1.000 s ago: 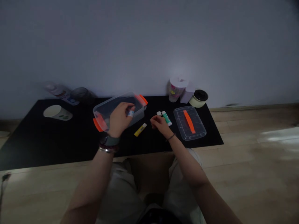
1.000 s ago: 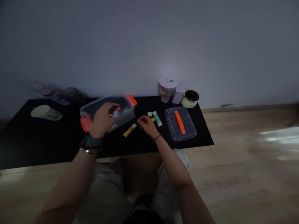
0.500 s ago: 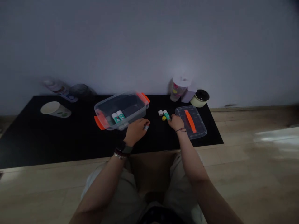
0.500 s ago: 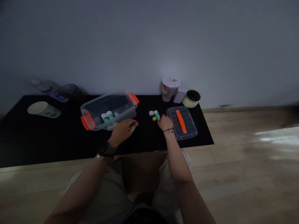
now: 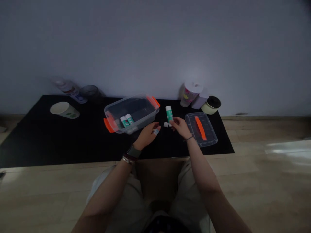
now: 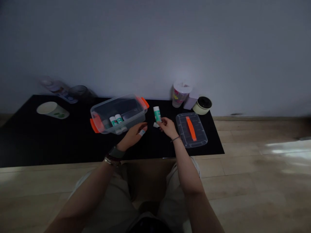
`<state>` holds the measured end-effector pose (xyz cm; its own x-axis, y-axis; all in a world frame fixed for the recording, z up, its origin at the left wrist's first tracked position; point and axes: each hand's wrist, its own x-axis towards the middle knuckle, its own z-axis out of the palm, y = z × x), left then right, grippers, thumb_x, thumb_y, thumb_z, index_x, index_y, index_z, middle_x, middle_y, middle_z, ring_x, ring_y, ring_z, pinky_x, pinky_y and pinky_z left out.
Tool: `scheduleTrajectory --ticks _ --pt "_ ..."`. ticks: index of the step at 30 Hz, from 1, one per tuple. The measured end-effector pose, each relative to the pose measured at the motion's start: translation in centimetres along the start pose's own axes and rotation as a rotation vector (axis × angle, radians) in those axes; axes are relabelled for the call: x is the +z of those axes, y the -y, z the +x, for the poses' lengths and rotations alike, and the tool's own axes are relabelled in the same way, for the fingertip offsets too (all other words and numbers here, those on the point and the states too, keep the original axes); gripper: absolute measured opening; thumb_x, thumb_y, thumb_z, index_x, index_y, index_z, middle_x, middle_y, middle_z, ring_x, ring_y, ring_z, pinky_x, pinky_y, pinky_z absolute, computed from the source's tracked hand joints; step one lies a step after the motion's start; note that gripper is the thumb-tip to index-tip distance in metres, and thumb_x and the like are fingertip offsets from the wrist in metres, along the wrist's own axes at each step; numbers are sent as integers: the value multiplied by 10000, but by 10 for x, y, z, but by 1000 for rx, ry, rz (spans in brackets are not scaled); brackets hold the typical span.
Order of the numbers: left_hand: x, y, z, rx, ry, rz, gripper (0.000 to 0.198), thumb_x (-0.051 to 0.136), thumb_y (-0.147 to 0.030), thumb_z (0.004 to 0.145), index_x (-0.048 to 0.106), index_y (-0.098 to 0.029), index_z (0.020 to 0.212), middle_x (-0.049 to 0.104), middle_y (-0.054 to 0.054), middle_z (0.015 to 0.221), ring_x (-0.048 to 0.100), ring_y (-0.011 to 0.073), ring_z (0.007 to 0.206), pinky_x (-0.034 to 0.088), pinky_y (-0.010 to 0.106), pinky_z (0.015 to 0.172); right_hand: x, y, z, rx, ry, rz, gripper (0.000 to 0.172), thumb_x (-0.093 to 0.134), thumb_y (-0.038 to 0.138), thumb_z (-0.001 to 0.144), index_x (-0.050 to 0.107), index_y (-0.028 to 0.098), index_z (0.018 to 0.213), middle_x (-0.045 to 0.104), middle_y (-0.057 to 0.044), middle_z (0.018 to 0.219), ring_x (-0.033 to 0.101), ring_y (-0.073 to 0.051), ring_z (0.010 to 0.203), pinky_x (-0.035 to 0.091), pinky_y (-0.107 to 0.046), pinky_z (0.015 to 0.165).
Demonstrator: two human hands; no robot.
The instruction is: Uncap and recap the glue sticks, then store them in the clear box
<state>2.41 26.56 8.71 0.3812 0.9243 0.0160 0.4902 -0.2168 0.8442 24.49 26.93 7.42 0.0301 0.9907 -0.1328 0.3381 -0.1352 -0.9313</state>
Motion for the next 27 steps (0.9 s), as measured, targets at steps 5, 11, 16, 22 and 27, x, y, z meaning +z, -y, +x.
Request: scheduleTrajectory --ticks 5,11,16,22,27 --pt "6 4 4 -22 -42 -229 476 471 -544 941 633 -141 1137 713 143 1161 662 277 1089 512 430 984 32 3 -9 -158 361 185 420 716 519 803 664 171 1033 689 -10 804 609 -121 622 503 -228 539" --pt "1 -7 2 -39 -82 -264 410 500 -538 936 592 -169 1090 727 142 1106 682 265 1018 527 415 898 18 7 -11 -212 179 -376 265 556 357 976 709 154 1053 705 -63 922 643 -159 804 502 -277 752" --pt "-2 -11 0 -45 -124 -186 356 537 -494 916 559 -179 1080 715 111 1031 675 240 951 520 391 864 29 1 -16 -133 239 -830 293 646 317 928 675 181 1185 652 -112 1176 650 -222 1014 487 -300 841" --pt "-5 -10 0 -18 -131 -73 316 551 -424 912 555 -170 1099 680 94 1046 651 227 955 507 393 896 43 -2 -15 -157 208 -678 231 704 242 863 627 180 1072 656 -71 1059 636 -176 898 474 -286 801" --pt "-6 -9 0 -23 -135 -71 335 552 -407 924 543 -166 1157 690 98 1065 661 227 973 509 387 909 27 2 -6 -133 29 -112 297 743 282 762 524 211 950 611 47 783 597 -127 702 455 -249 673"
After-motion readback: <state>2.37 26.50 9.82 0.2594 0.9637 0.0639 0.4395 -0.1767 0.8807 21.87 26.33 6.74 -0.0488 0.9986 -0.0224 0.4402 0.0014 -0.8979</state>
